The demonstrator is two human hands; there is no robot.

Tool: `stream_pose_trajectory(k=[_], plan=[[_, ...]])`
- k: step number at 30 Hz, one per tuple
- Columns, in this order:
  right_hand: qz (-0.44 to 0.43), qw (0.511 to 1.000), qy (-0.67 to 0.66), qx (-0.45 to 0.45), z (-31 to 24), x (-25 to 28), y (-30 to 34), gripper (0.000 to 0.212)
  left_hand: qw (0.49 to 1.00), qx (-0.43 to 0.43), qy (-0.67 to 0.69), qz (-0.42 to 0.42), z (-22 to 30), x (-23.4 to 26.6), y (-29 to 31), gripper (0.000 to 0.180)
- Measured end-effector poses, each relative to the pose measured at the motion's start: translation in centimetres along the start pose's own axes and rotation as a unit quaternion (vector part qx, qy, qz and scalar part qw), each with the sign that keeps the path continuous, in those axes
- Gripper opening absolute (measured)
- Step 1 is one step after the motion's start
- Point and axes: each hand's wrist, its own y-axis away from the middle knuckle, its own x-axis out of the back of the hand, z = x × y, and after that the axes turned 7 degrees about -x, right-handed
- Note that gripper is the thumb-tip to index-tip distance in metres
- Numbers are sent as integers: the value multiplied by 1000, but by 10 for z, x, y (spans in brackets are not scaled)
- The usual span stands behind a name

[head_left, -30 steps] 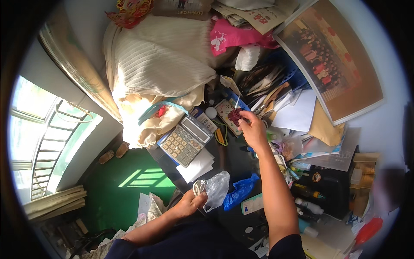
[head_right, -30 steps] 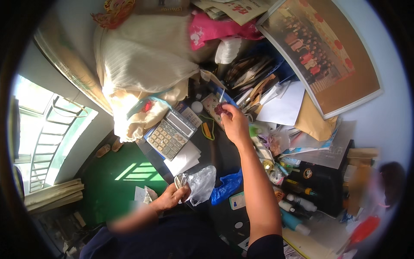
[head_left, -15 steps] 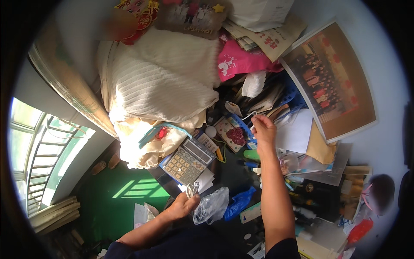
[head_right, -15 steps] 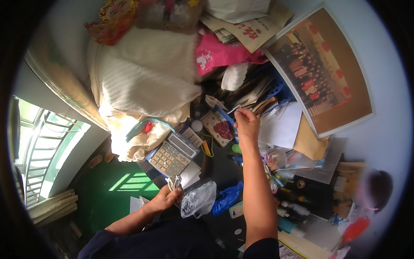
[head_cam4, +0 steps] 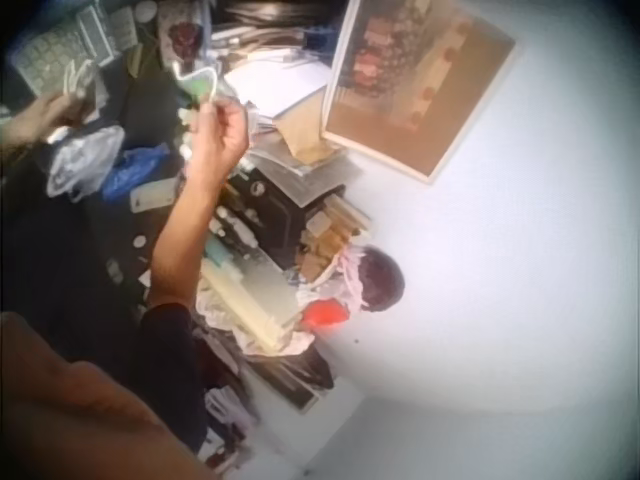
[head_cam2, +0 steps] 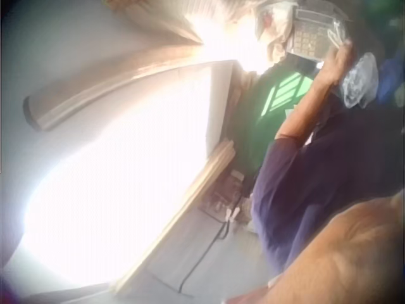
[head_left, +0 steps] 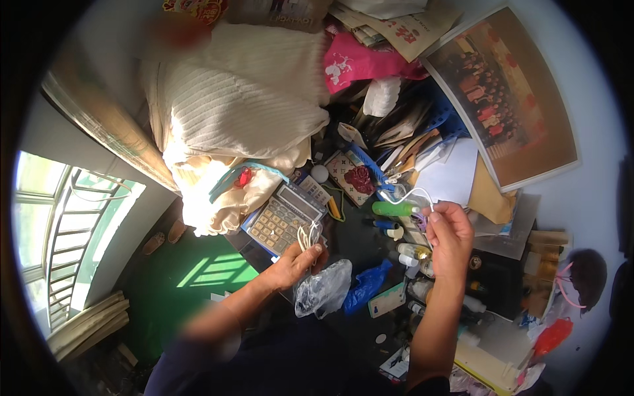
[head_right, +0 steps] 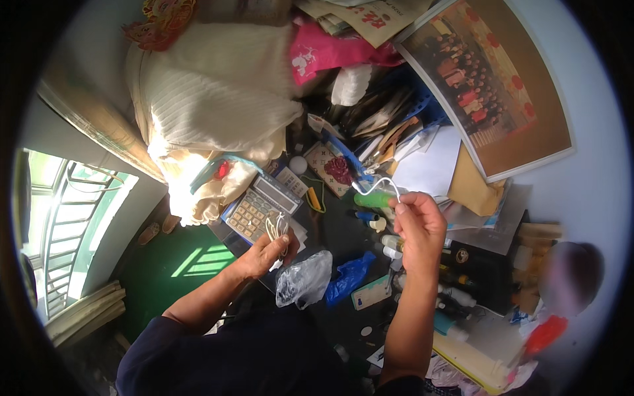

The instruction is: The person repairs a white cable by cutting the outer sheath with scissors, stripping the insulation, and wrapping the exposed section with green tape. They handle the cable and scissors throughout the process.

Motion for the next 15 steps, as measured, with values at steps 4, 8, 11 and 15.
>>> stream_pose_trajectory(k=[4,8,11,15], plan=[[-50,998,22,7,0,7,59,14,993,23,115,-20,-7,-21,-3,47],[-113,993,38,2,5,25,103,18,993,21,116,-24,-6,-44,3,48],[-146,989,38,-5,6,43,125,17,991,49,116,-53,-7,-63,10,48],[-154,988,-6,-21,15,54,142,17,973,107,143,-144,-9,-89,17,48]])
